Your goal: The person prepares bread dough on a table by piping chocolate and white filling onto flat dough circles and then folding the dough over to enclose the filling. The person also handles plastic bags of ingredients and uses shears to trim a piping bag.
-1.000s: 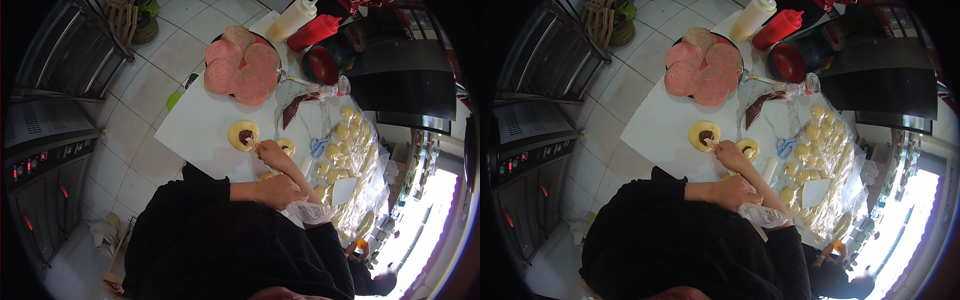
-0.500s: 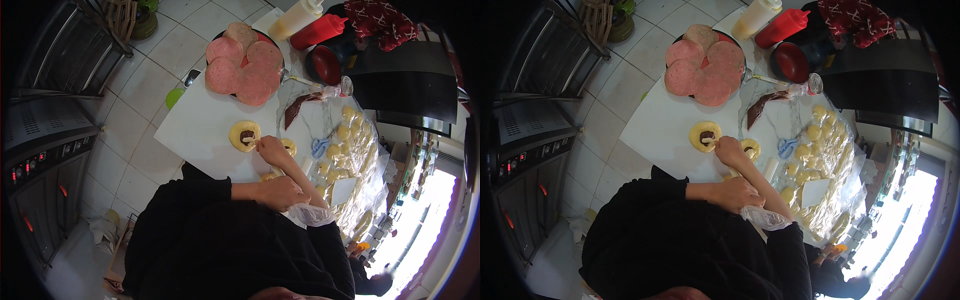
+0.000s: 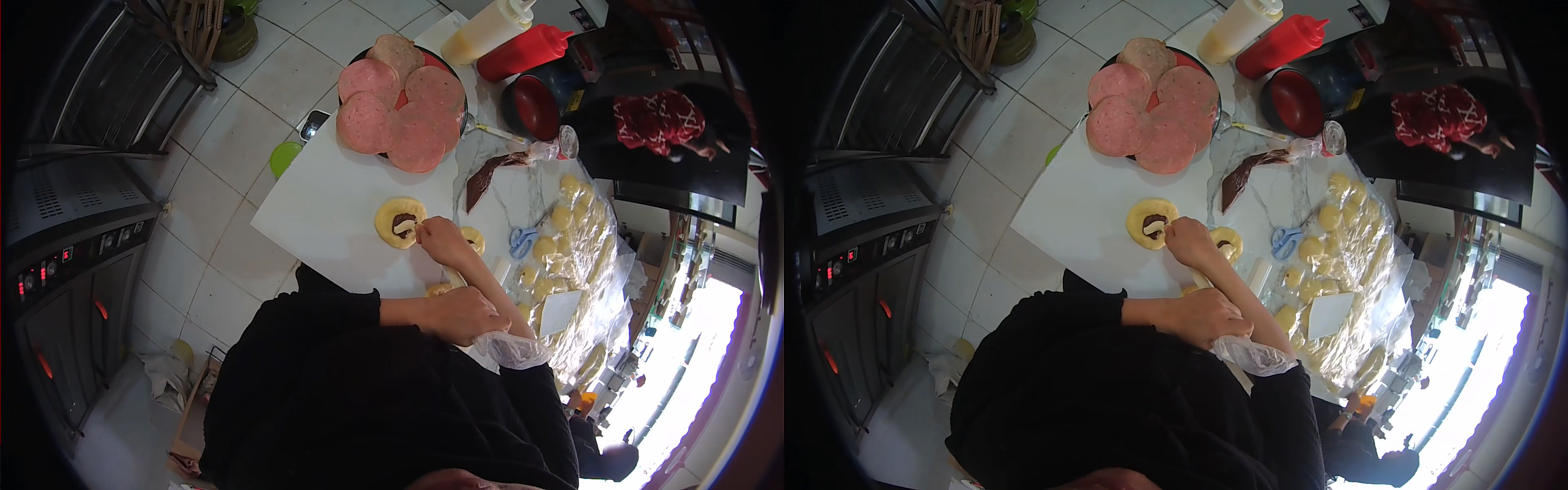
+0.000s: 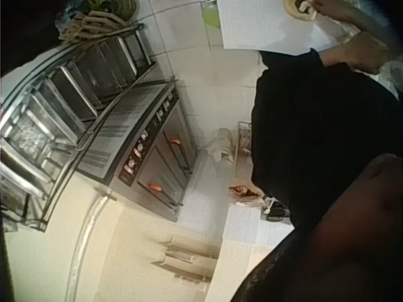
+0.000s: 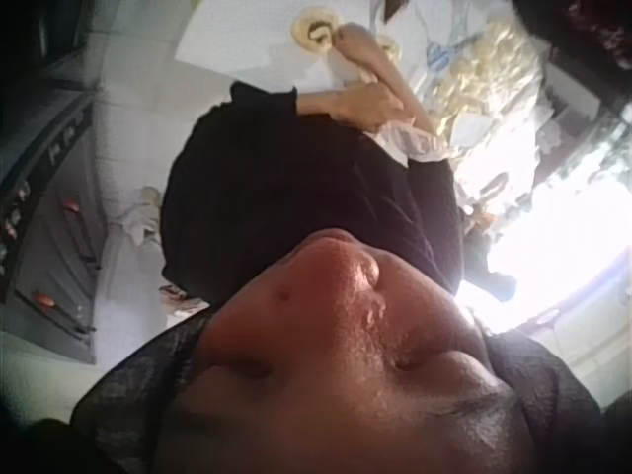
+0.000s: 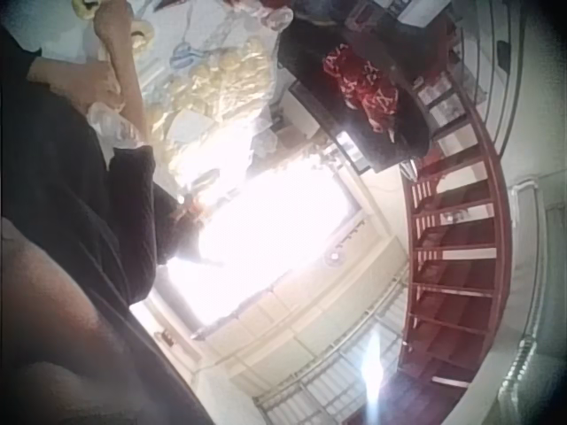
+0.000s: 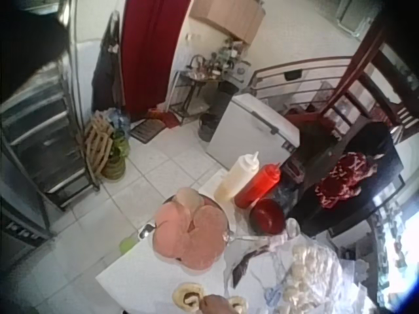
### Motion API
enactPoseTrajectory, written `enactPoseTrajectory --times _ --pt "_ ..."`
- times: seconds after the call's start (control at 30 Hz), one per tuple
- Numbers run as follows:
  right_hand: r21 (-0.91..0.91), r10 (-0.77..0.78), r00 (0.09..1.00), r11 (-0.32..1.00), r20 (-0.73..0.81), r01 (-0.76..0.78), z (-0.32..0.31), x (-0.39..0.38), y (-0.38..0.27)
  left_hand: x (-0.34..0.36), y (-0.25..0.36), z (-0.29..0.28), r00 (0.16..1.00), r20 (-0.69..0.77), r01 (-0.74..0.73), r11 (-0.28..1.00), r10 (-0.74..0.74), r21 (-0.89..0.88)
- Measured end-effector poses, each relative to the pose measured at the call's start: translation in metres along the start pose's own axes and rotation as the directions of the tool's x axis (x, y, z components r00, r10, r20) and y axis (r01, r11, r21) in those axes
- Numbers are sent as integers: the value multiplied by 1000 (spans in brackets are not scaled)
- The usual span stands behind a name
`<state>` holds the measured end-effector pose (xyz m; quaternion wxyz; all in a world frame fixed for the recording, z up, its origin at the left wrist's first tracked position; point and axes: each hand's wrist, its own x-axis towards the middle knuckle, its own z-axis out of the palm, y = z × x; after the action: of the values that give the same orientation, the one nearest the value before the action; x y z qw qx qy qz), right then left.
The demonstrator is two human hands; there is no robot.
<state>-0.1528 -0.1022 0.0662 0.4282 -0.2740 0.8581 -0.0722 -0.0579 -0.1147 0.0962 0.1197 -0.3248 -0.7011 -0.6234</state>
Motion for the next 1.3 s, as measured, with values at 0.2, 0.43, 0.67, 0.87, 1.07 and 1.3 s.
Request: enactPoseTrajectory --times 0.2,0.43,0.67,0.87,1.07,1.3 --pt "43 2 1000 999 3 -2 2 2 0 0 -1 3 1000 -7 -3 1000 3 4" --pt "72 -52 997 996 -64 56 8 7 7 2 1 2 1000 8 4 1000 -4 -4" --pt "84 -32 998 996 -57 37 4 2 2 3 3 4 999 39 -1 1000 1 -9" --pt "299 -11 1000 954 18 5 7 -8 21 5 9 11 990 112 -79 996 83 -40" --pt "816 -36 992 573 120 -78 -8 -47 35 7 16 15 948 263 -181 983 180 -21" --pt "968 -57 995 232 -85 96 -10 -110 64 17 26 10 951 198 -232 971 238 -54"
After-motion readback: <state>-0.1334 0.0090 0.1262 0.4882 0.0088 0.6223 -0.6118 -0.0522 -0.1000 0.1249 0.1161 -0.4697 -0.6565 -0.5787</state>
